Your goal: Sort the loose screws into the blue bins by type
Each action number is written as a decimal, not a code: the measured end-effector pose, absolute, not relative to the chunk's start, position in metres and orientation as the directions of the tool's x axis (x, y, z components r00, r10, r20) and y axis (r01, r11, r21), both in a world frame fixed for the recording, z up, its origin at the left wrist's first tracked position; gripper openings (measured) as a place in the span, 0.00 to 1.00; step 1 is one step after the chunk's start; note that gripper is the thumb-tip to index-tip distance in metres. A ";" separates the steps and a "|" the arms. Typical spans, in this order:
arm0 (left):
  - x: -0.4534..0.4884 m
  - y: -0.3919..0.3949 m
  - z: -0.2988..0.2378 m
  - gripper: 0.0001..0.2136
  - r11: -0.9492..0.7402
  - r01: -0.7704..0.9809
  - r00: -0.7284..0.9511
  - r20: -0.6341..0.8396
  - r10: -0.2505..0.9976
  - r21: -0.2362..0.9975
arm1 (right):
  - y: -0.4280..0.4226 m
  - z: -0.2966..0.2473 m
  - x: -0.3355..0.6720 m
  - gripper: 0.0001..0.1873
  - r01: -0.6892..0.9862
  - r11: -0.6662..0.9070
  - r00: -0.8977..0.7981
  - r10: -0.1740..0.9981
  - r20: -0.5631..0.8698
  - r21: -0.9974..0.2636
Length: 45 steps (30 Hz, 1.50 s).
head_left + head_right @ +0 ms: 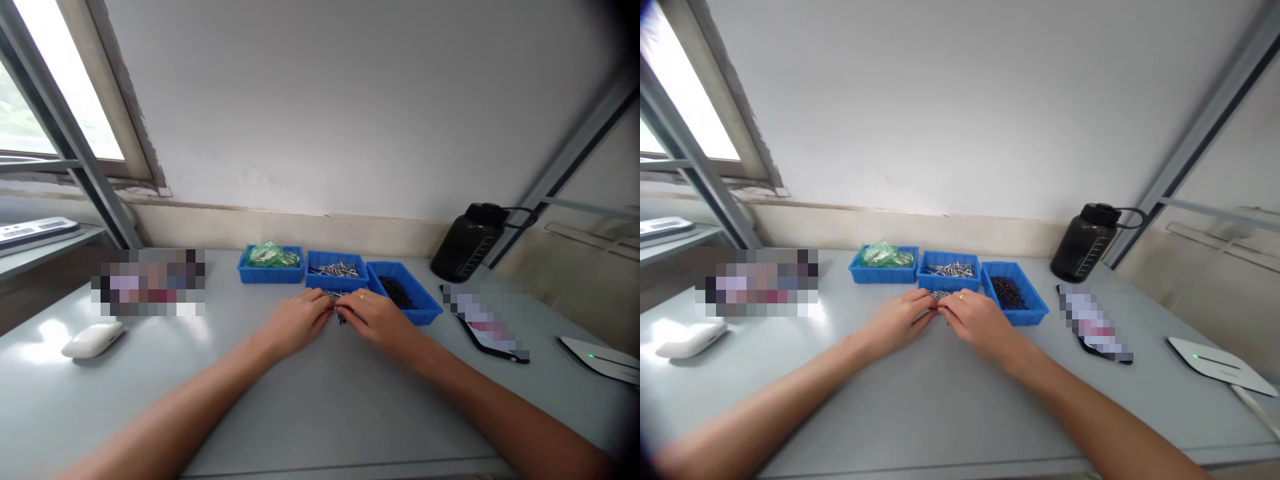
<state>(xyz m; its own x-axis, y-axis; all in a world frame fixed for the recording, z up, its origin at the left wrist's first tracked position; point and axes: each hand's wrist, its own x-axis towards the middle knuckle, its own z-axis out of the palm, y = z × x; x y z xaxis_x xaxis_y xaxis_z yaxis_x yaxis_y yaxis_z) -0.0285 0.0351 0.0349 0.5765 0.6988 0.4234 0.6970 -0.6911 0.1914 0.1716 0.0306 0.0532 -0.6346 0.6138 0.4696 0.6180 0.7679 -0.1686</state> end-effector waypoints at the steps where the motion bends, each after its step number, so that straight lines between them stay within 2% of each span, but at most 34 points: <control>1: -0.029 0.035 0.035 0.07 -0.690 0.699 0.575 0.424 0.699 0.189 | 0.030 0.053 0.171 0.11 0.614 0.771 -0.634 0.608 0.478 -0.168; 5: -0.029 0.036 0.034 0.07 -0.683 0.705 0.561 0.438 0.703 0.193 | 0.033 0.053 0.173 0.10 0.636 0.755 -0.609 0.618 0.496 -0.160; 10: -0.029 0.034 0.037 0.07 -0.671 0.709 0.527 0.468 0.709 0.218 | 0.037 0.052 0.175 0.10 0.696 0.706 -0.605 0.675 0.422 -0.132; 13: -0.027 0.032 0.038 0.07 -0.675 0.688 0.493 0.511 0.704 0.266 | 0.035 0.052 0.173 0.10 0.704 0.696 -0.619 0.698 0.358 -0.140; 16: -0.026 0.032 0.038 0.05 -0.682 0.631 0.464 0.523 0.715 0.371 | 0.033 0.051 0.171 0.11 0.698 0.698 -0.629 0.705 0.328 -0.160; 19: -0.026 0.033 0.038 0.04 -0.700 0.538 0.474 0.518 0.712 0.470 | 0.032 0.051 0.170 0.11 0.681 0.708 -0.629 0.696 0.346 -0.185; 24: -0.027 0.034 0.038 0.05 -0.721 0.486 0.508 0.511 0.693 0.495 | 0.033 0.050 0.170 0.11 0.660 0.730 -0.645 0.672 0.362 -0.179; 29: -0.027 0.035 0.036 0.05 -0.673 0.509 0.460 0.492 0.739 0.537 | 0.032 0.051 0.171 0.10 0.659 0.728 -0.612 0.666 0.427 -0.191; 34: -0.028 0.034 0.035 0.02 -0.638 0.593 0.439 0.467 0.767 0.491 | 0.029 0.053 0.171 0.08 0.597 0.774 -0.584 0.599 0.547 -0.211; 39: -0.029 0.033 0.036 0.03 -0.712 0.606 0.510 0.515 0.689 0.354 | 0.029 0.051 0.171 0.09 0.609 0.770 -0.609 0.608 0.510 -0.191; 45: -0.030 0.034 0.036 0.06 -0.703 0.638 0.494 0.533 0.687 0.315 | 0.033 0.052 0.172 0.10 0.648 0.747 -0.600 0.622 0.503 -0.150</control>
<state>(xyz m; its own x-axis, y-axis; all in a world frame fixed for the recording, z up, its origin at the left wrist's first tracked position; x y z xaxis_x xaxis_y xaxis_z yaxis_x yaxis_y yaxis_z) -0.0297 0.0340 0.0361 0.4941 0.6870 0.5329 0.6379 -0.7029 0.3146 0.1722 0.0326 0.0518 -0.5999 0.6218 0.5034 0.6481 0.7466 -0.1498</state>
